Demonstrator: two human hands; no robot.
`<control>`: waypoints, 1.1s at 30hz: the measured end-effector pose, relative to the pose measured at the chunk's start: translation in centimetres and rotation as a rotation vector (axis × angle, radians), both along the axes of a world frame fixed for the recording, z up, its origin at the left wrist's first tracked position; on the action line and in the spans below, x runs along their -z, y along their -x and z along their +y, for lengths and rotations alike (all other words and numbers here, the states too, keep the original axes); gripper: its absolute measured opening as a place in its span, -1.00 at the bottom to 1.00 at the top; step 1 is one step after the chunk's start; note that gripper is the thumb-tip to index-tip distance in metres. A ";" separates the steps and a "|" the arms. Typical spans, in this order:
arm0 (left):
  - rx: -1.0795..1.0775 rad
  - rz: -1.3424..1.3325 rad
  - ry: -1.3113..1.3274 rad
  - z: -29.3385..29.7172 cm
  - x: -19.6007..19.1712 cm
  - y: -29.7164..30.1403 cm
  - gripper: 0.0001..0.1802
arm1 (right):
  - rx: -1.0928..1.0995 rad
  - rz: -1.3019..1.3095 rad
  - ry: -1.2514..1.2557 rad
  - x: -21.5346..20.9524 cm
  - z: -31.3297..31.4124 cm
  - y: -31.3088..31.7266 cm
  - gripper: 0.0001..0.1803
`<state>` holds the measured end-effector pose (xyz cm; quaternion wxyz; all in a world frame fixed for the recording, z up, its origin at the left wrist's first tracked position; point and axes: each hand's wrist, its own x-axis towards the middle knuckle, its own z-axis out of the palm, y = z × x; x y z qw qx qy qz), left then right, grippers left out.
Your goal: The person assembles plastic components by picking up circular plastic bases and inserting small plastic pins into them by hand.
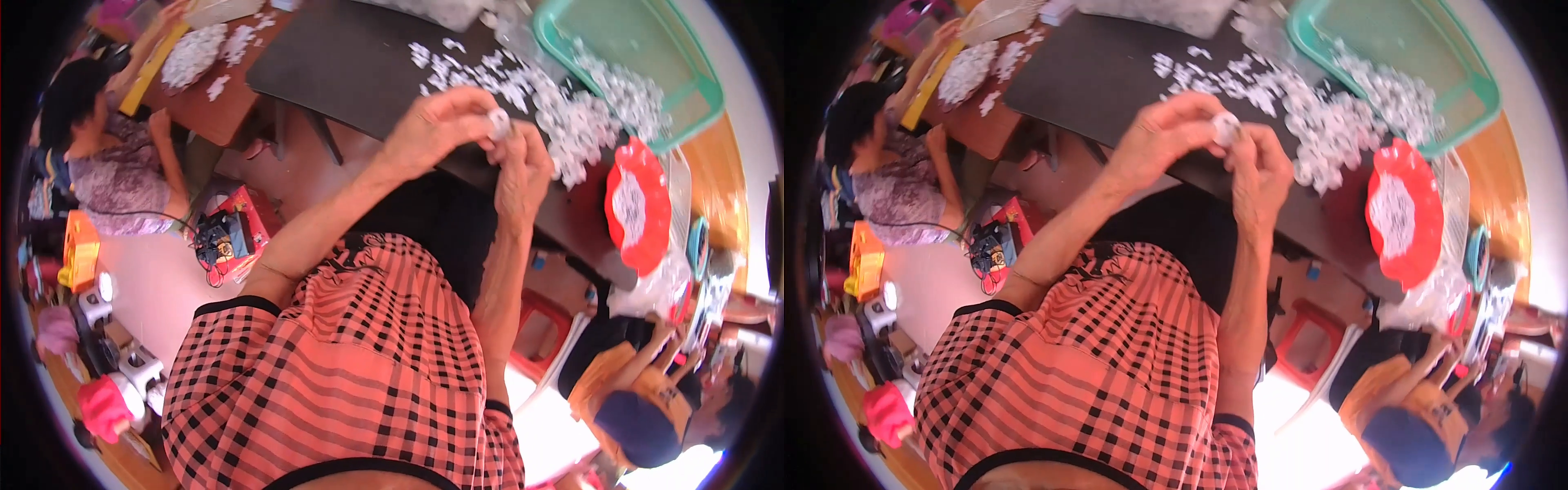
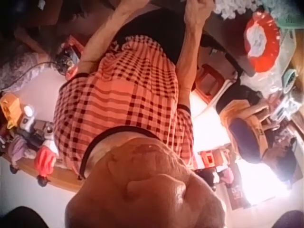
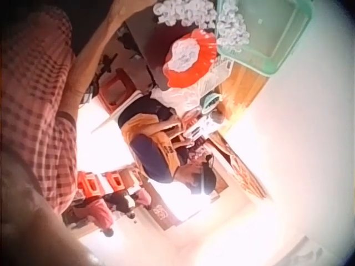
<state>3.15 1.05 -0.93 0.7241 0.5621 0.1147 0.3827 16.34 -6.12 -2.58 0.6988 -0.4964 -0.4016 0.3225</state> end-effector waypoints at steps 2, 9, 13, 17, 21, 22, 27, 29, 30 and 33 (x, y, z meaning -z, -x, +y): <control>0.054 -0.044 0.068 -0.4 0.1 -0.2 -0.84 | 0.055 -0.027 0.057 0.0 -0.6 0.1 -0.82; 0.079 -0.041 0.041 -1.6 -0.6 0.8 -0.84 | 0.030 0.062 -0.037 -0.2 -2.1 1.2 -0.87; 0.094 -0.063 0.031 -2.0 -1.0 1.1 -0.80 | 0.017 0.080 -0.067 -1.4 -3.0 2.1 -0.79; 0.163 -0.059 0.054 -2.9 -1.6 1.1 -0.81 | 0.051 0.036 -0.054 -1.6 -3.6 2.2 -0.76; 0.147 -0.022 0.059 -3.5 -2.2 1.2 -0.77 | 0.043 0.048 -0.050 -1.7 -4.2 1.9 -0.76; 0.146 -0.017 0.062 -3.7 -2.2 1.1 -0.76 | 0.039 0.047 -0.062 -1.7 -4.3 1.8 -0.75; 0.077 -0.032 0.019 -4.5 -2.9 0.9 -0.83 | 0.029 0.094 -0.112 -2.1 -5.2 2.1 -0.76; 0.078 -0.037 0.022 -4.7 -2.9 0.9 -0.83 | 0.086 0.043 -0.062 -1.9 -5.5 2.0 -0.77; 0.081 -0.042 0.026 -4.8 -2.8 0.9 -0.83 | 0.084 0.042 -0.063 -1.8 -5.6 2.0 -0.77; 0.122 0.032 -0.058 -4.4 -2.4 1.0 -0.75 | 0.083 0.030 -0.058 -1.8 -5.7 1.8 -0.77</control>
